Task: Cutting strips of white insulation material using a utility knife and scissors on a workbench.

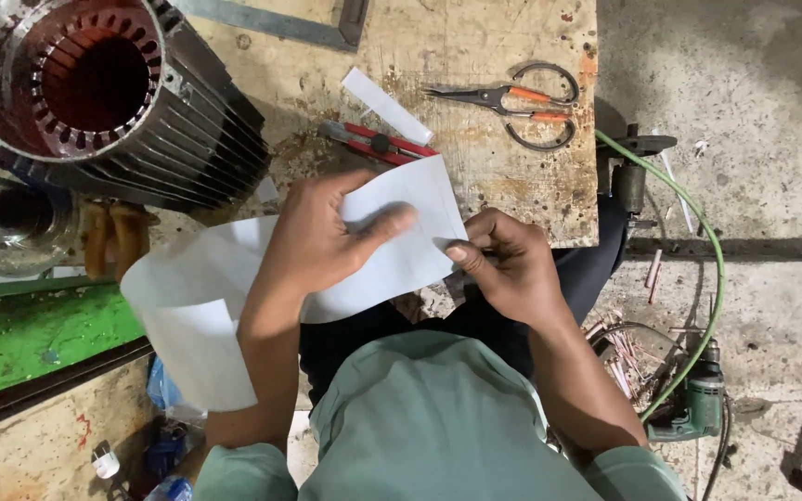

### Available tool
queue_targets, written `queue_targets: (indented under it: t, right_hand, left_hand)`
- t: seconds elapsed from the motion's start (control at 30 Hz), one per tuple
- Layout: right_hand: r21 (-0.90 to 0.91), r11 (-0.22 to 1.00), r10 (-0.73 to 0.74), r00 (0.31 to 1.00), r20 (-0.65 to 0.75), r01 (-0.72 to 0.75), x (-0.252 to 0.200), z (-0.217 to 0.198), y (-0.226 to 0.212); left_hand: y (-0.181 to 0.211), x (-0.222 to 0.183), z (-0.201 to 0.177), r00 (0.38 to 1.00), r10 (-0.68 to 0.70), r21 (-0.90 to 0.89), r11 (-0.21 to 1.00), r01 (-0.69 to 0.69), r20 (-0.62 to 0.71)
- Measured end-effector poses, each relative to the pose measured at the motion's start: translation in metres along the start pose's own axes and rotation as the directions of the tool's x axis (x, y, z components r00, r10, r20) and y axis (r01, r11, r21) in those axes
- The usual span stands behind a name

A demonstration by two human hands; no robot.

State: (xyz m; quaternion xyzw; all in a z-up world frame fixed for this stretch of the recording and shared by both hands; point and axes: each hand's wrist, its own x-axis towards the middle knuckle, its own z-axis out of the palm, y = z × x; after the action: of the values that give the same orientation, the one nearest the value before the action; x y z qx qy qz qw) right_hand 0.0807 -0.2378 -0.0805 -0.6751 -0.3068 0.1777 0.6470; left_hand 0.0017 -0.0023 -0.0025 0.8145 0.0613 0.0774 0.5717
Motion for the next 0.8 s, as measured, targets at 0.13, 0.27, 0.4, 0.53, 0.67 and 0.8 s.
queue_targets:
  t: [0.13, 0.27, 0.4, 0.53, 0.67, 0.8]
  right_hand:
    - [-0.060, 0.998, 0.017, 0.999, 0.028, -0.015, 0.009, -0.003, -0.005]
    - [-0.160, 0.987, 0.005, 0.995, 0.098, 0.011, 0.023, -0.012, -0.017]
    - [-0.172, 0.985, 0.018, 0.981, 0.193, 0.016, 0.027, -0.025, -0.032]
    - [-0.142, 0.989, 0.050, 0.989, 0.139, -0.030, 0.021, -0.025, -0.020]
    - [-0.075, 0.990, 0.123, 0.990, 0.064, -0.118, 0.010, -0.023, -0.003]
    - [-0.064, 0.994, 0.086, 0.996, 0.015, -0.085, 0.027, -0.019, -0.019]
  left_hand:
    - [0.018, 0.007, 0.003, 0.998, -0.034, 0.011, 0.999, 0.034, 0.059]
    - [-0.001, 0.014, 0.002, 0.993, -0.079, -0.024, 0.996, 0.082, 0.082]
    - [-0.007, 0.015, 0.003, 0.997, -0.060, -0.071, 0.995, 0.063, 0.052]
    - [-0.006, 0.014, 0.001, 0.997, -0.065, -0.103, 0.992, 0.069, 0.046]
    - [-0.004, 0.016, -0.002, 0.993, -0.096, -0.123, 0.987, 0.104, 0.071]
    - [-0.009, 0.020, 0.001, 0.994, -0.069, -0.138, 0.987, 0.081, 0.088]
